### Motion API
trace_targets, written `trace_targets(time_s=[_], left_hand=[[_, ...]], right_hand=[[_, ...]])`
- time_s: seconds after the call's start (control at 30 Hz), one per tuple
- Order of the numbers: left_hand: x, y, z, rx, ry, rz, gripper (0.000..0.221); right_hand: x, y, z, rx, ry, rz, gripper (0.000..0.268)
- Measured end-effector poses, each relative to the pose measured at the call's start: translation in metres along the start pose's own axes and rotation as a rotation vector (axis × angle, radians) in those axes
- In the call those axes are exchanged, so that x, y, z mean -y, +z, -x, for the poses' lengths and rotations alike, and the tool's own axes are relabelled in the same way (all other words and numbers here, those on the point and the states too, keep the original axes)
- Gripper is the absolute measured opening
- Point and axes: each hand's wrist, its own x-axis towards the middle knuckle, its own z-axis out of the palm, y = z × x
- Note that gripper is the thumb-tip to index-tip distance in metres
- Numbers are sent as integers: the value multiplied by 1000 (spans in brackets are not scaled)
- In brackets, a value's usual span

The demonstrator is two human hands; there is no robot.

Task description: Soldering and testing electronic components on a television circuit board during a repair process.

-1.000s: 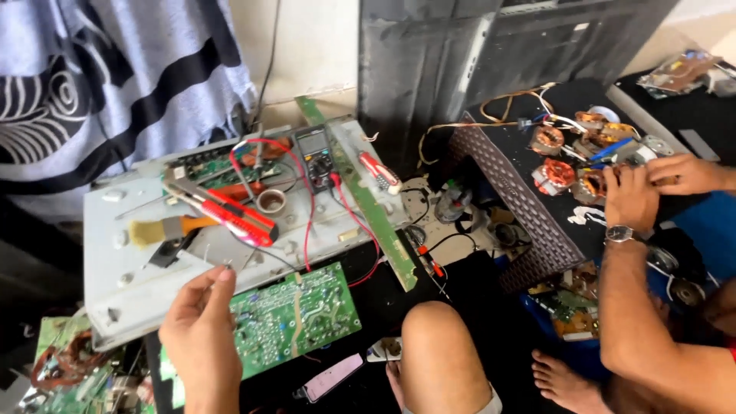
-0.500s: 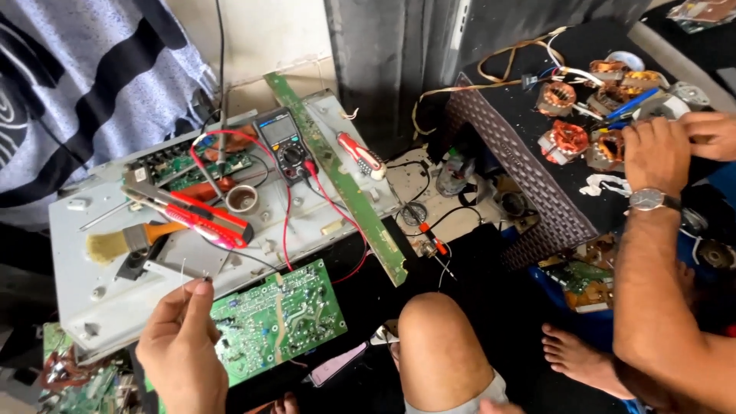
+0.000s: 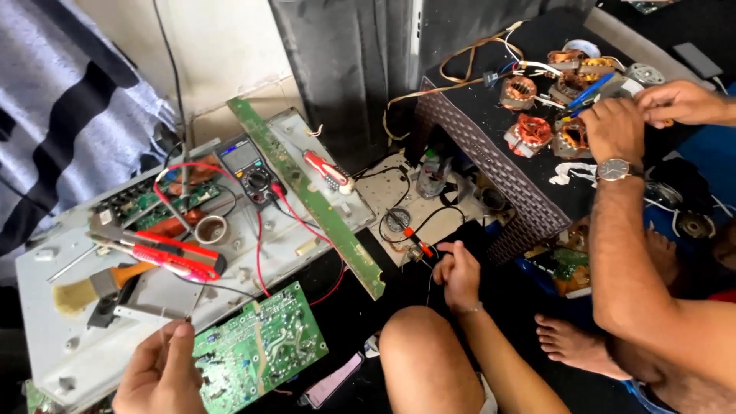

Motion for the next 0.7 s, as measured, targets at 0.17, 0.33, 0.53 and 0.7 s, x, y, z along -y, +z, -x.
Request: trace_targets(time_s=[0.17, 0.33, 0.53, 0.7], left_hand=[[65, -16, -36, 75, -12, -90, 20], [107, -17, -56, 90, 153, -245, 24], [0, 12, -20, -59, -144, -67, 14], [-37, 13, -14, -36, -229, -102, 16]], right_hand=[[-169, -112, -157, -205, 426, -188, 20], [-292, -197, -243, -334, 687, -695, 53], [-279, -197, -271, -434, 692, -400, 64], [-265, -195, -284, -397, 778, -319, 35]])
